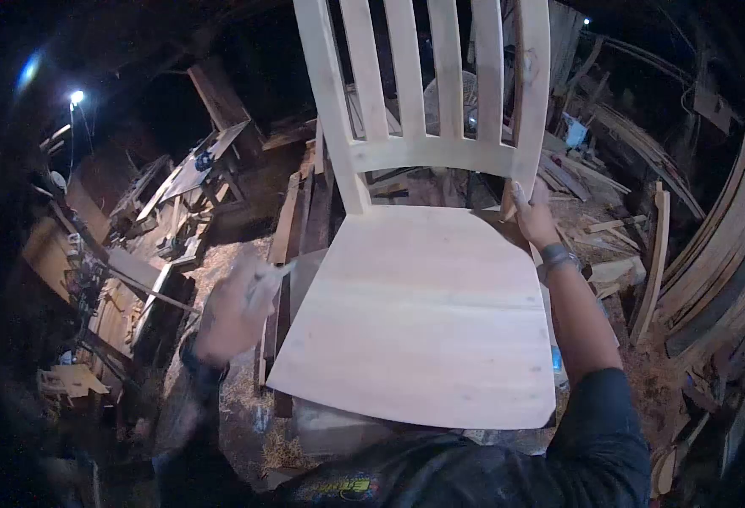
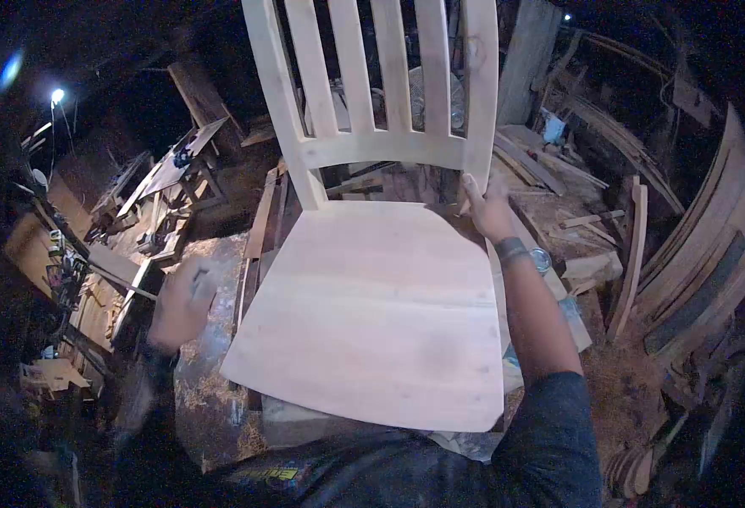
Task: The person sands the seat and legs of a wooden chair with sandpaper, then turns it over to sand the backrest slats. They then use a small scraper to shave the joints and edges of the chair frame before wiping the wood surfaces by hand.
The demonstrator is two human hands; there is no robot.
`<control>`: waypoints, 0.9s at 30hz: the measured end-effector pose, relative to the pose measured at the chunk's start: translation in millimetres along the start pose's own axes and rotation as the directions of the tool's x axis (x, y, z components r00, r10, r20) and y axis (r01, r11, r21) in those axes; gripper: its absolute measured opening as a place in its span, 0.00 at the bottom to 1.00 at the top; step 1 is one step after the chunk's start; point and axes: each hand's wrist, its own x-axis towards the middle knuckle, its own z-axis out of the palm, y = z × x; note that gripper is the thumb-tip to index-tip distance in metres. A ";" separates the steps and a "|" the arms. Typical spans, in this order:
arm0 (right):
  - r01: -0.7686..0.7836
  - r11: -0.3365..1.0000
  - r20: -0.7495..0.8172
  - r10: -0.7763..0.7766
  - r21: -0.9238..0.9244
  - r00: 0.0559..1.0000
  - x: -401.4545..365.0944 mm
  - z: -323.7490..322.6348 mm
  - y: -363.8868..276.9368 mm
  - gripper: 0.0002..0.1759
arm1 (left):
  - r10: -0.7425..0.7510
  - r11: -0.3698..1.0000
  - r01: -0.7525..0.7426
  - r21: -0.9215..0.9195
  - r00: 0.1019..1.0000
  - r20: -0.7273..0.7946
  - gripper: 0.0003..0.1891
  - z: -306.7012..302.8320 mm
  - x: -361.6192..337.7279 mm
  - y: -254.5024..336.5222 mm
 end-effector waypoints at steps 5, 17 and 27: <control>0.315 0.928 0.093 -0.337 0.198 0.937 -58.5 -55.7 -138.8 0.30 | 0.270 0.915 -0.197 -0.353 0.947 0.173 0.09 32.8 29.4 -9.4; -0.520 0.272 0.475 0.215 0.810 0.853 -127.8 -60.9 -65.2 0.38 | 0.080 0.551 0.008 -0.834 0.995 0.062 0.15 109.5 -21.4 -92.1; 0.364 0.925 0.390 -0.376 0.106 0.841 -31.8 -77.1 -18.1 0.29 | 0.182 0.724 -0.194 -0.662 0.979 -0.088 0.06 162.9 -60.7 30.1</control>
